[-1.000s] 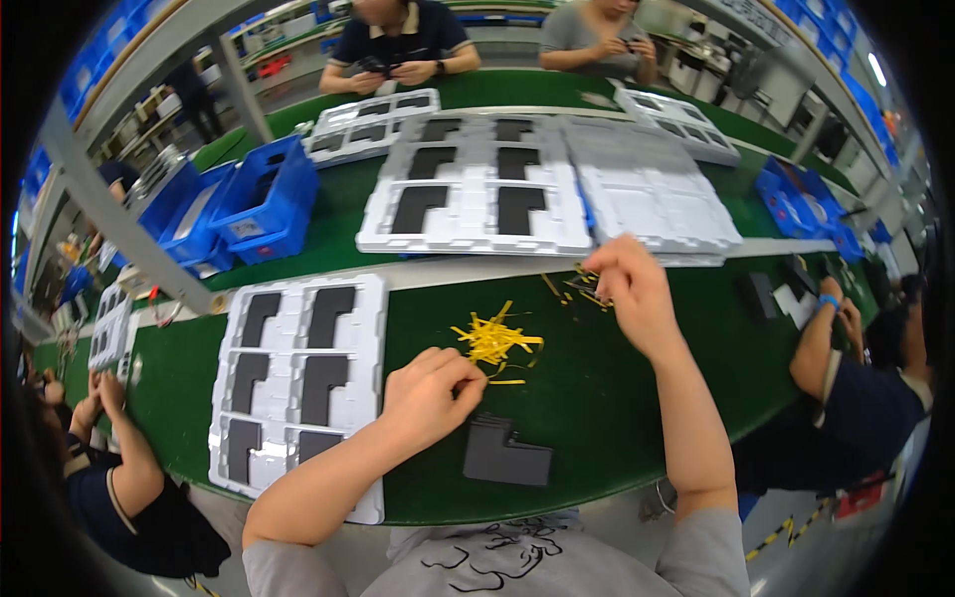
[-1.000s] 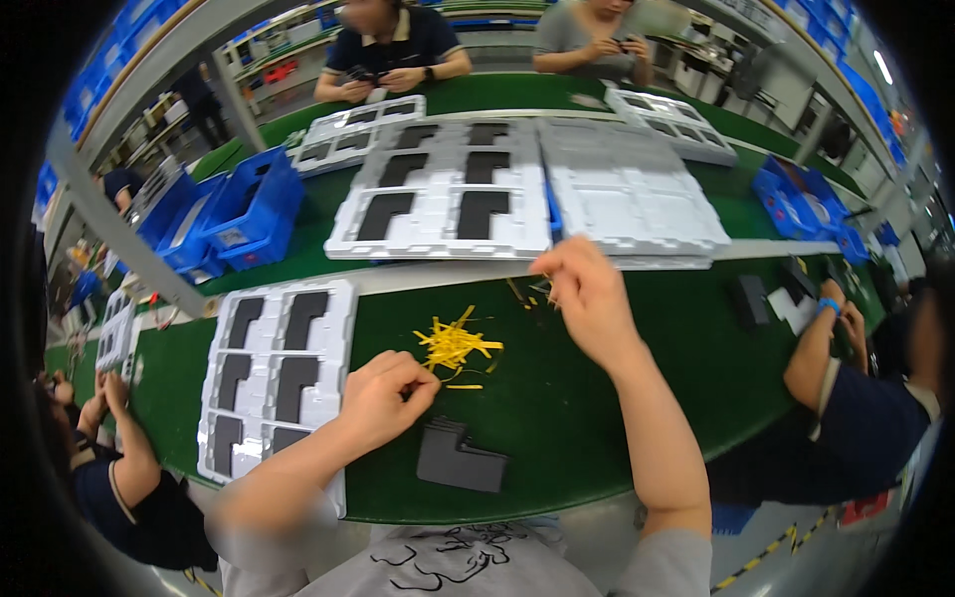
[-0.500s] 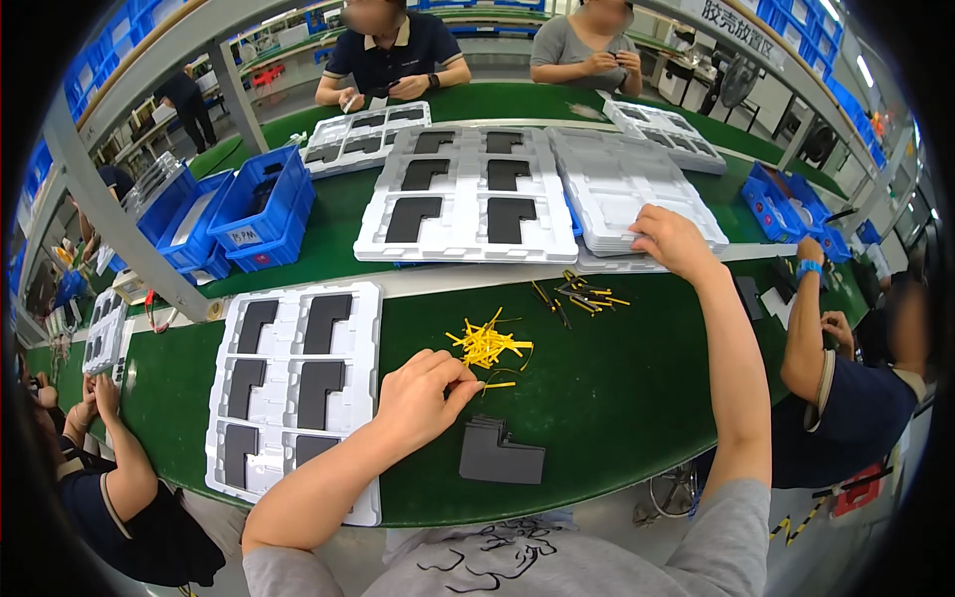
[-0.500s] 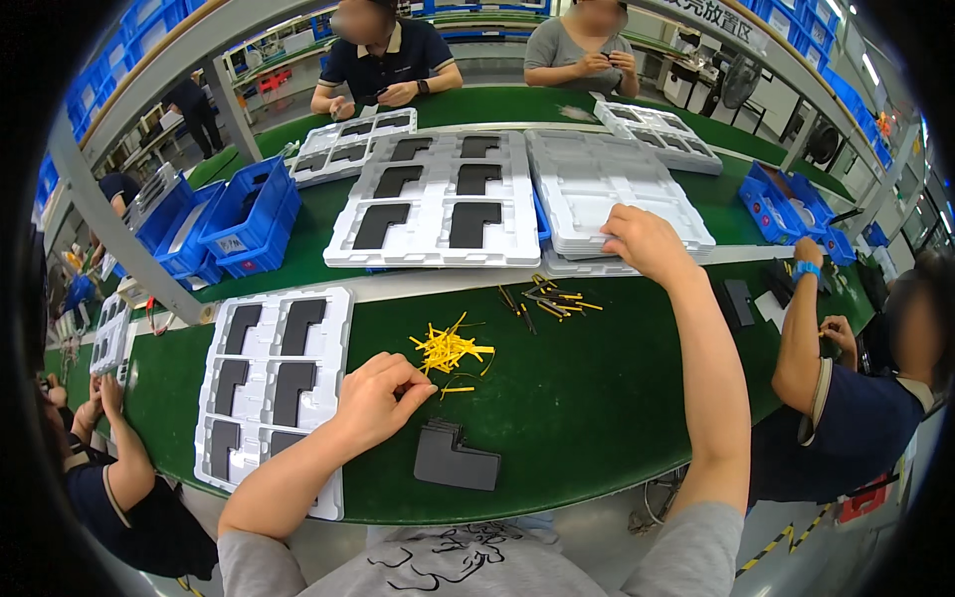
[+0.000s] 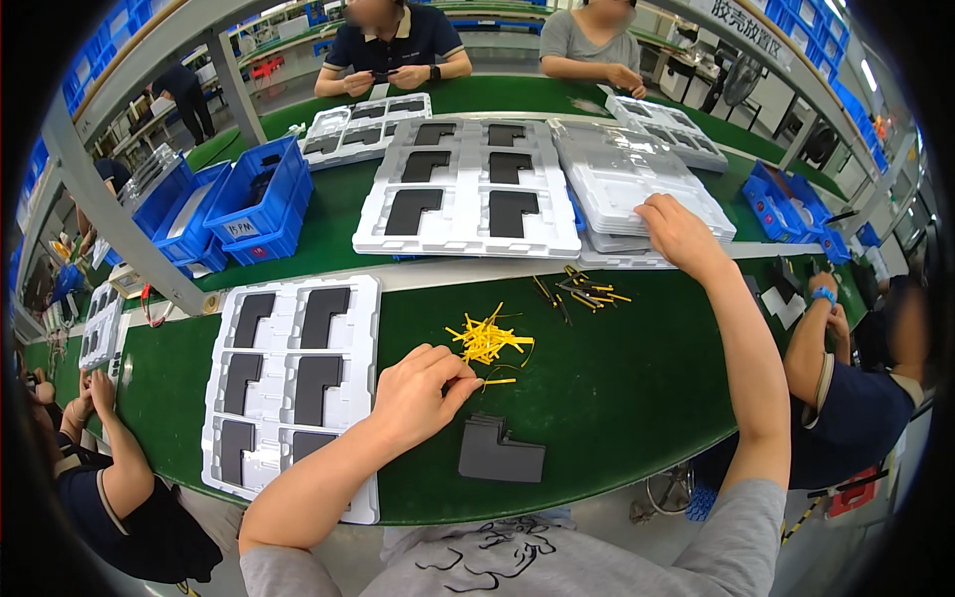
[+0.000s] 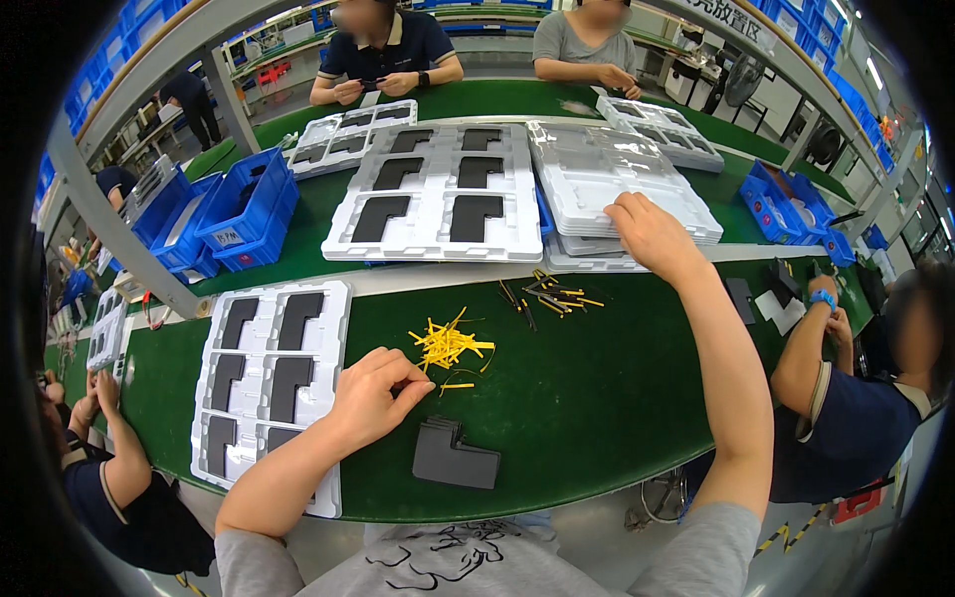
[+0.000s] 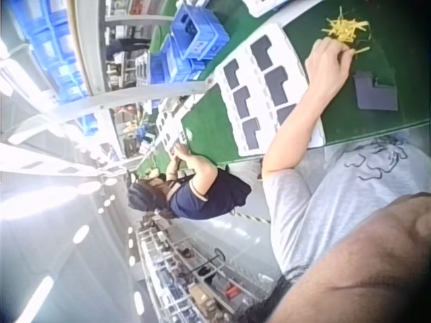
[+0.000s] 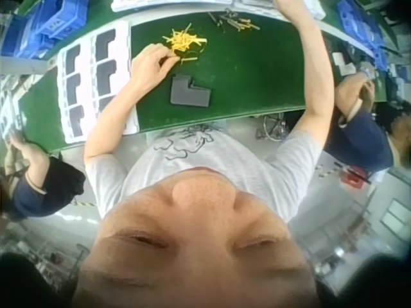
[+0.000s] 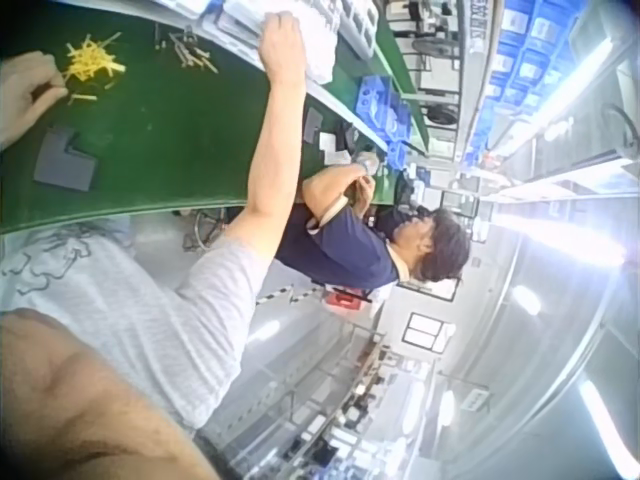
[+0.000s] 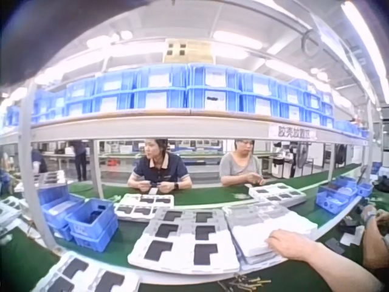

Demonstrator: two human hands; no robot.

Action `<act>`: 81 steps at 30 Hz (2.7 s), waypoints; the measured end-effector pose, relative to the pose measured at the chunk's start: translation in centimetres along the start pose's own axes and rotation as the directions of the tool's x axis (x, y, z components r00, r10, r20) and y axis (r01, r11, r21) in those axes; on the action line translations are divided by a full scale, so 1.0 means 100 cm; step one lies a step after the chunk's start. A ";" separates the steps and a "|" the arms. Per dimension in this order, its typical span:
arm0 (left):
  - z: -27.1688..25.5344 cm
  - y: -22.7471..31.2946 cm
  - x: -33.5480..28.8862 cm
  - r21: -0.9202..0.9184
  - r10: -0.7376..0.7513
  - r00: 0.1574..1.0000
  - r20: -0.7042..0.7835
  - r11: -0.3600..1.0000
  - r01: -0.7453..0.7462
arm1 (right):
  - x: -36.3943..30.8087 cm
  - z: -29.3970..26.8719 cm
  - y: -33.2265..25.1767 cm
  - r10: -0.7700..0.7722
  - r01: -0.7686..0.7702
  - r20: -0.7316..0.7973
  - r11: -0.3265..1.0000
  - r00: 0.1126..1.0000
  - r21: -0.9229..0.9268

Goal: The person inserts small yellow plastic pieces into slots on black rectangular components at a factory assembly station. The person places the assembled components into white plastic trays and stacks them. The person repeats this process for multiple units throughout the clip.

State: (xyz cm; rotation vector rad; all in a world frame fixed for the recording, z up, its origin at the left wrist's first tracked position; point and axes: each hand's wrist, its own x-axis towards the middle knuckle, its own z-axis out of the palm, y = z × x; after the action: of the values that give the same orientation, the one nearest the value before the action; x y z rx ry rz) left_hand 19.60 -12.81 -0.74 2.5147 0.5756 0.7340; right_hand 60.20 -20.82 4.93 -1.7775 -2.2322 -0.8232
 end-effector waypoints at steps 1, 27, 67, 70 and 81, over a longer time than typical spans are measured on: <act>0.000 0.000 0.000 0.001 0.002 1.000 0.000 1.000 -0.002 | -0.001 0.001 0.001 -0.006 0.006 0.002 1.000 1.000 -0.017; -0.031 -0.032 0.009 -0.967 -0.370 0.929 -0.021 0.243 0.075 | 0.076 -0.048 -0.148 -0.144 0.256 -0.425 0.941 0.894 0.220; -0.183 -0.128 -0.198 0.210 -0.629 0.728 -0.272 0.700 0.683 | 0.022 0.017 -0.183 0.344 -0.247 0.124 0.340 0.931 0.907; -0.170 -0.122 -0.202 0.305 -0.603 0.715 -0.353 0.649 0.697 | 0.025 0.014 -0.186 0.326 -0.255 0.142 0.336 0.935 0.907; -0.150 -0.040 -0.104 0.321 -0.346 0.847 -0.403 0.814 0.485 | 0.034 0.010 -0.206 0.246 -0.379 0.377 -0.044 0.893 0.924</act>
State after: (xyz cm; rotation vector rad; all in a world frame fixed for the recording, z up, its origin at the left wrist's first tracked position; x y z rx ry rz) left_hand 1.85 -10.27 4.42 2.4842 1.5009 0.9357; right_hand 40.09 -20.18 -0.78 -1.2981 -1.3943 0.9004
